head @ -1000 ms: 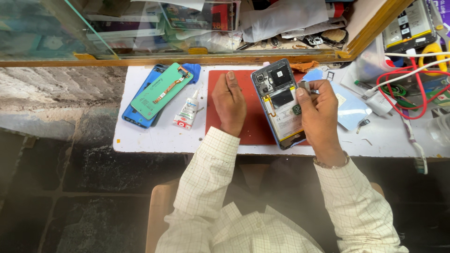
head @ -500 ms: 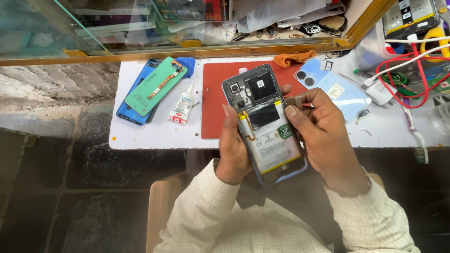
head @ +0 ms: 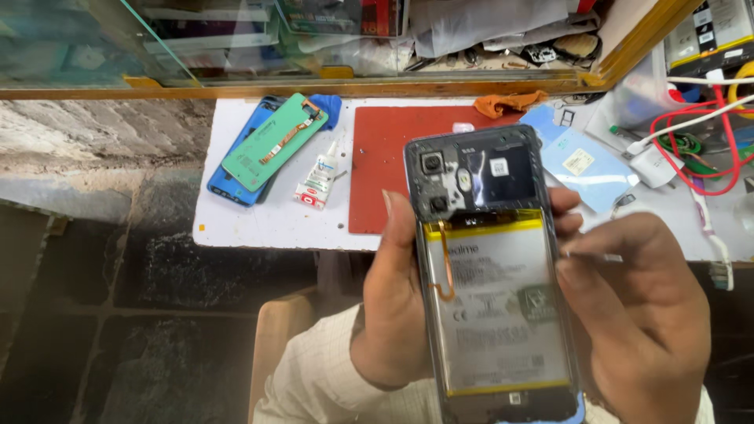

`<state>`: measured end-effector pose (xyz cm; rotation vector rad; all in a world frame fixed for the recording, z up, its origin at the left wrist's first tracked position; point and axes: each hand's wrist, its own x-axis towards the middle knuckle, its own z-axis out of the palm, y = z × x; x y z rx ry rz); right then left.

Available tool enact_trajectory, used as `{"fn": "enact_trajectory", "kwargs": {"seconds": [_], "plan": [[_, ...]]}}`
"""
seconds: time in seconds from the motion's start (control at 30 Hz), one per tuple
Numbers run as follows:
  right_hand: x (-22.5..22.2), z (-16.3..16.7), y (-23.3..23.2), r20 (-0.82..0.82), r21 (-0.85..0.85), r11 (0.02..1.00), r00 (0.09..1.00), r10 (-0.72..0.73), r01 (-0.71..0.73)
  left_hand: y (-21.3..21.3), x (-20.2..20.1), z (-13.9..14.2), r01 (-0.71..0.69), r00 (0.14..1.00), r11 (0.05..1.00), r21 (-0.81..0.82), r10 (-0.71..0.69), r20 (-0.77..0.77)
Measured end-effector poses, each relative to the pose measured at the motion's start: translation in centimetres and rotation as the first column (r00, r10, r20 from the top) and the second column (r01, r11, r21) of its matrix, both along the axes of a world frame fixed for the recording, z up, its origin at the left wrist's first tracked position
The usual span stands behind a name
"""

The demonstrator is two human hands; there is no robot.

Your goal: The person works on a smartphone at a repair bench, prying open the back cover and manipulating internal components including the battery and flex cables. They press parts into place, reseat the cover, and press along the phone edges to close it.

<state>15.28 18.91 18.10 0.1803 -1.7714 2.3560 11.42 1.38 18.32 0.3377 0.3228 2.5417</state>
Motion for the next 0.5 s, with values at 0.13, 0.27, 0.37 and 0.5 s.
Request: {"fn": "enact_trajectory", "kwargs": {"seconds": [0.13, 0.27, 0.37, 0.5], "plan": [[0.2, -1.6, -0.3, -0.020, -0.101, 0.994, 0.999, -0.042, 0.040, -0.1, -0.4, -1.3, 0.027, 0.998, 1.000, 0.006, -0.026, -0.060], [-3.4, -5.3, -1.2, -0.020, -0.099, 0.986, 0.991, -0.134, 0.131, 0.2, -3.3, -5.0, -0.046, 0.998, 0.996, -0.079, 0.044, -0.035], [-7.0, -9.1, -1.7, -0.101, -0.211, 0.960, 0.973, -0.207, 0.183, -0.6, -4.4, -8.1, -0.140, 0.980, 0.974, -0.177, 0.112, -0.162], [-11.0, -13.4, -1.7, -0.148, -0.345, 0.909, 0.943, -0.297, 0.232, -0.9, -4.2, -11.7, -0.416, 0.892, 0.798, -0.436, 0.265, -0.367]]}}
